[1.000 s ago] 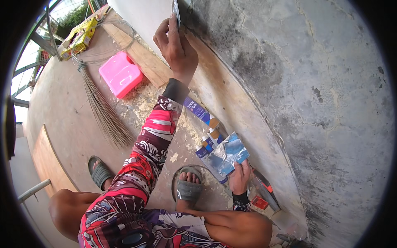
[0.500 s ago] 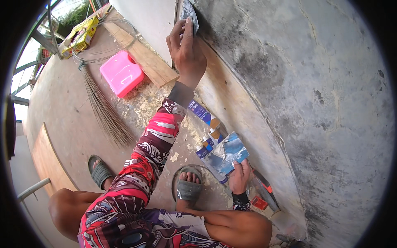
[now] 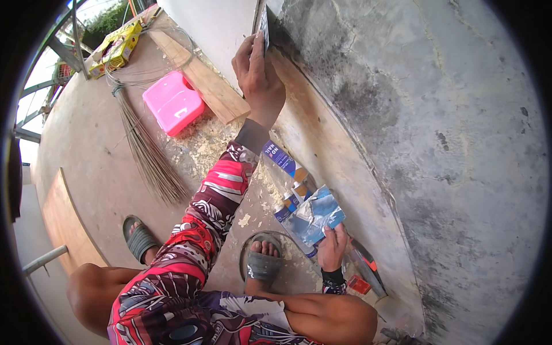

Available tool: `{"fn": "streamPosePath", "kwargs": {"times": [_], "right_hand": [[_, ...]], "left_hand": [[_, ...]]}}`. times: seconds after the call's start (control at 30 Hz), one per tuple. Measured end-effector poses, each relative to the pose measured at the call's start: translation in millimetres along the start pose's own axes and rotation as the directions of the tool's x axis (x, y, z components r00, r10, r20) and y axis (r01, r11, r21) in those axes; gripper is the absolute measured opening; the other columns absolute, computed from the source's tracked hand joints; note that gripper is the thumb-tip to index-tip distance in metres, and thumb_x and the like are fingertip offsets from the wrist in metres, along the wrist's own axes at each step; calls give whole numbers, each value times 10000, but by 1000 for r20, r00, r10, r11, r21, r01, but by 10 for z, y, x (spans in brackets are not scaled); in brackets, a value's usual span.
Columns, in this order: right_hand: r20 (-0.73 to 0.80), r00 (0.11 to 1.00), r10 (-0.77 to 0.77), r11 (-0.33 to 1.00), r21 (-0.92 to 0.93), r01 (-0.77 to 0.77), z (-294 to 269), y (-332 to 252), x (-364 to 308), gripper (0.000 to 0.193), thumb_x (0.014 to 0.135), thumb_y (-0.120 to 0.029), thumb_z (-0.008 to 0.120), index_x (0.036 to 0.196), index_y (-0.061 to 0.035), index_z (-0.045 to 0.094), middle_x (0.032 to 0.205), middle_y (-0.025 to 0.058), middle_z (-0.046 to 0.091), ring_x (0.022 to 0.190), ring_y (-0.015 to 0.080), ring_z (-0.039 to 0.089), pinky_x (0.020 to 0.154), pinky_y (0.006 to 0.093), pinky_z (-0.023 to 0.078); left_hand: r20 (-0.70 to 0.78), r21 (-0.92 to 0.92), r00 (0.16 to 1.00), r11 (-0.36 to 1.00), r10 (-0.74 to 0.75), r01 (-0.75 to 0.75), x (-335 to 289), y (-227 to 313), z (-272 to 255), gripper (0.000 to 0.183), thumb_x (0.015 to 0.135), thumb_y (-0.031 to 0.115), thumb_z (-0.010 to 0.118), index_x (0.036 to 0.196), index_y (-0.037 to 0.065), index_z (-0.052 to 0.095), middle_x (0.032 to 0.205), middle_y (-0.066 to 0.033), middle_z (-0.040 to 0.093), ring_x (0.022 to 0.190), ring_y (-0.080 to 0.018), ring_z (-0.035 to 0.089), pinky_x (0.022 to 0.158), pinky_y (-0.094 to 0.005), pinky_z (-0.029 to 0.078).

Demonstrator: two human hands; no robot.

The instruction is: The person applies filler paste onto the wall seams using two scrapers, scraping and smoothing the compound along the edges repeatedly.

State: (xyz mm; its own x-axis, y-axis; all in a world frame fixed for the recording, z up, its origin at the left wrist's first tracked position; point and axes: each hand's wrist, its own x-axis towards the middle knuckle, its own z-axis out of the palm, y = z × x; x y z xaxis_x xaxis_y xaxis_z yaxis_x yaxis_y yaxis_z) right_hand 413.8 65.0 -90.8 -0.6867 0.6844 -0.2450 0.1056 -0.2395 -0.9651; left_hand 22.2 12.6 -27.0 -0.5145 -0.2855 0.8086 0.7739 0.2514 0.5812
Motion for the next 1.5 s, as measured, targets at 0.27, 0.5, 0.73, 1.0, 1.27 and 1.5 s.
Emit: {"fn": "streamPosePath", "kwargs": {"times": [0.27, 0.5, 0.73, 1.0, 1.27, 1.5], "right_hand": [[68, 998, 18, 998, 62, -22, 17, -19, -15, 410, 1011, 16, 445, 1416, 67, 479, 1375, 139, 580, 1245, 222, 575, 1078, 376, 452], [90, 996, 2, 1000, 1, -2, 65, -22, 53, 408, 996, 14, 442, 1396, 70, 502, 1368, 137, 584, 1243, 226, 578, 1076, 376, 457], [94, 991, 100, 964, 237, -120, 560, -242, 58, 330, 1016, -52, 476, 1327, 27, 553, 1186, 66, 629, 1037, 118, 614, 896, 300, 533], [24, 999, 43, 995, 90, -45, 395, -322, 50, 307, 1013, -38, 477, 1303, -2, 571, 1105, 19, 654, 893, 61, 632, 722, 234, 548], [-90, 996, -29, 997, -68, 23, 339, -85, -39, 177, 1044, -174, 584, 1175, -64, 629, 875, -43, 596, 718, 13, 549, 583, 198, 489], [-70, 975, -212, 975, -84, 206, 359, -116, 55, 144, 1014, -118, 593, 1023, 23, 564, 753, 21, 499, 687, 72, 491, 595, 289, 437]], "left_hand": [[260, -155, 963, 981, -69, 112, -341, 130, -485, 511, 909, -70, 560, 1400, 73, 582, 1284, -173, 614, 1132, -363, 580, 948, -417, 480], [530, -408, 416, 208, -739, 889, -885, 189, -1446, 301, 1032, 52, 523, 1324, 8, 578, 1158, -16, 665, 1011, -101, 619, 869, -275, 507], [771, -258, 108, -153, -628, 954, -931, 378, -1757, 311, 1002, 17, 546, 1312, 10, 562, 1167, -37, 673, 1018, -127, 646, 921, -291, 517], [838, -242, 107, -189, -535, 952, -938, 752, -1576, 301, 1011, 30, 556, 1310, -1, 568, 1173, -40, 675, 1036, -116, 633, 929, -295, 507], [924, 21, 107, 328, -367, 944, -1194, 746, -1844, 354, 1013, 65, 583, 1357, -17, 593, 1269, -77, 651, 1119, -152, 604, 991, -290, 462], [968, 107, -246, 789, 57, 605, -1417, 170, -2267, 267, 992, 108, 560, 1170, -80, 621, 952, -139, 676, 817, -206, 591, 769, -358, 499]]}}
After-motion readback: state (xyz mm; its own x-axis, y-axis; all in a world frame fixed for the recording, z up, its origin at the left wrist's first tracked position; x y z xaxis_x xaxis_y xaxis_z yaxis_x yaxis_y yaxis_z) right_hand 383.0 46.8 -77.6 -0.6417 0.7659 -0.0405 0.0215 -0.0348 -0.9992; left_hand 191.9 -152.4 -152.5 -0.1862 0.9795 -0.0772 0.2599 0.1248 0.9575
